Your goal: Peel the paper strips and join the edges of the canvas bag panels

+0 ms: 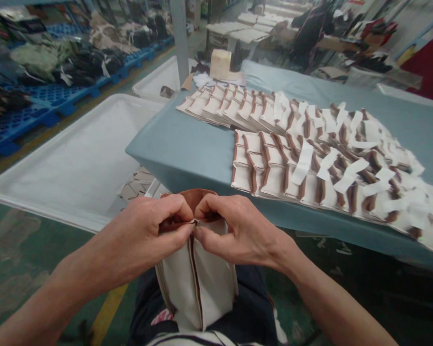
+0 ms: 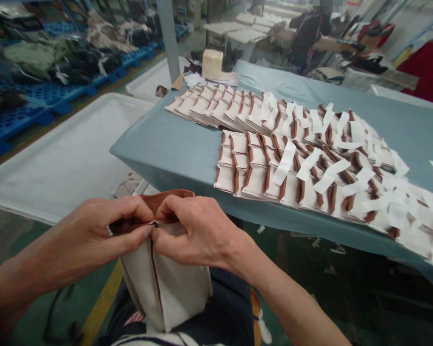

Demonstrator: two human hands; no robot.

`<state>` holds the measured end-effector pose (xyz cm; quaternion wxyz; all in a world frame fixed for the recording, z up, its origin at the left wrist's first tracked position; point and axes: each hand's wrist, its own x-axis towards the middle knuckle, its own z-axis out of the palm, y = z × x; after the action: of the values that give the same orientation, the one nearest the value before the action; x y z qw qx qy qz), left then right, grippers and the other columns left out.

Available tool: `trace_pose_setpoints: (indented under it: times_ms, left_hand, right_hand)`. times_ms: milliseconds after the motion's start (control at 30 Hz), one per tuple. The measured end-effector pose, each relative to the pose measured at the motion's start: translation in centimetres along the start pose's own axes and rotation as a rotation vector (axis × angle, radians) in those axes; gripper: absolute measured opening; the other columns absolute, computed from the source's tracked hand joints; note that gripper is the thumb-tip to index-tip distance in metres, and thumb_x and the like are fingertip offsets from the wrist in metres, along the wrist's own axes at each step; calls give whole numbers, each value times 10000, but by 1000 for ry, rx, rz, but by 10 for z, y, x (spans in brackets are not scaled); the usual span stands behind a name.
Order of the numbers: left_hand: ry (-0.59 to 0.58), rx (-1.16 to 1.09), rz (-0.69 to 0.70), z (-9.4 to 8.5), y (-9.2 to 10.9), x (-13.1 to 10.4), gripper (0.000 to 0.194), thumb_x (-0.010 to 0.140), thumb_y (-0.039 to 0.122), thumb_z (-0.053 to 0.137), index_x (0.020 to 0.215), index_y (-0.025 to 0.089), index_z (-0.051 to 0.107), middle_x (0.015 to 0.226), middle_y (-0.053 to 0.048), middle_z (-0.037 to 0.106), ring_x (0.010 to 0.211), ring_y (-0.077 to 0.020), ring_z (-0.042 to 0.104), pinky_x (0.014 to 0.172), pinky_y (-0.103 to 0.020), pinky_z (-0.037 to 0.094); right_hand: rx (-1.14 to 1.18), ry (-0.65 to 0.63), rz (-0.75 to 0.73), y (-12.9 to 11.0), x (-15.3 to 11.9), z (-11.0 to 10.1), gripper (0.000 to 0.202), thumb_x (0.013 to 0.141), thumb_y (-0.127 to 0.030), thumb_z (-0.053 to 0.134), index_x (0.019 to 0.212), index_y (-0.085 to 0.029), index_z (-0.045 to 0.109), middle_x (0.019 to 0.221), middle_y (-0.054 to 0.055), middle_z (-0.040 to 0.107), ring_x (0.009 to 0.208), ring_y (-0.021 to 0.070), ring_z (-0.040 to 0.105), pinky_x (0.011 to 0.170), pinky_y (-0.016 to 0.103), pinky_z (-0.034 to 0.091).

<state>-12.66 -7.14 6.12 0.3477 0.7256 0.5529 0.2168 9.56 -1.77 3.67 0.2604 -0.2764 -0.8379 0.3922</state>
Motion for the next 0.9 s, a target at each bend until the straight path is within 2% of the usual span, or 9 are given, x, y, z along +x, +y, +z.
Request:
trace_pose_setpoints:
  times_ms: [167, 300, 467, 567, 733, 900]
  left_hand:
    - [-91, -31, 19, -10, -1, 1, 268, 1000, 376, 627, 837, 224, 776, 690, 32, 740, 605, -141, 645, 557, -234, 421]
    - [-121, 10, 96, -18, 3, 2, 259, 988, 306, 602, 880, 235, 827, 696, 40, 763, 593, -123, 642, 541, -213, 407]
    - [-59, -57, 27, -13, -1, -1, 225, 904, 262, 569, 809, 224, 769, 672, 43, 735, 589, -135, 645, 550, -213, 436]
    - [-107, -115, -7, -10, -6, 0, 190, 908, 294, 591, 809, 221, 736, 698, 41, 719, 608, -139, 630, 560, -208, 467]
    - [-136, 52, 28, -16, -6, 1, 164, 920, 285, 608, 801, 225, 704, 624, 53, 659, 540, -121, 577, 509, -233, 376]
    - [-156, 218, 128, -24, -2, 0, 127, 929, 232, 596, 860, 243, 703, 621, 64, 671, 527, -114, 598, 517, -252, 351]
  right_hand:
    - [12, 44, 33, -2, -1, 5, 63, 855, -227, 615, 794, -228, 600, 678, -51, 613, 592, 114, 485, 626, 257, 361]
    - [-1, 93, 32, -4, -2, 11, 61, 831, -217, 602, 770, -227, 602, 665, -45, 611, 587, 117, 495, 625, 260, 365]
    - [53, 149, 34, -6, -1, 16, 116, 827, -240, 599, 727, -234, 542, 657, -53, 566, 580, 113, 469, 628, 262, 372]
    - [57, 170, 10, -3, -2, 20, 121, 836, -232, 604, 731, -233, 543, 682, -40, 598, 615, 123, 512, 643, 263, 384]
    - [27, 147, -36, -1, -4, 22, 64, 835, -209, 613, 781, -227, 584, 724, -23, 647, 650, 134, 538, 669, 267, 393]
    - [-13, 107, 55, -7, -1, 22, 67, 825, -215, 625, 771, -225, 588, 715, -21, 642, 654, 137, 539, 664, 272, 355]
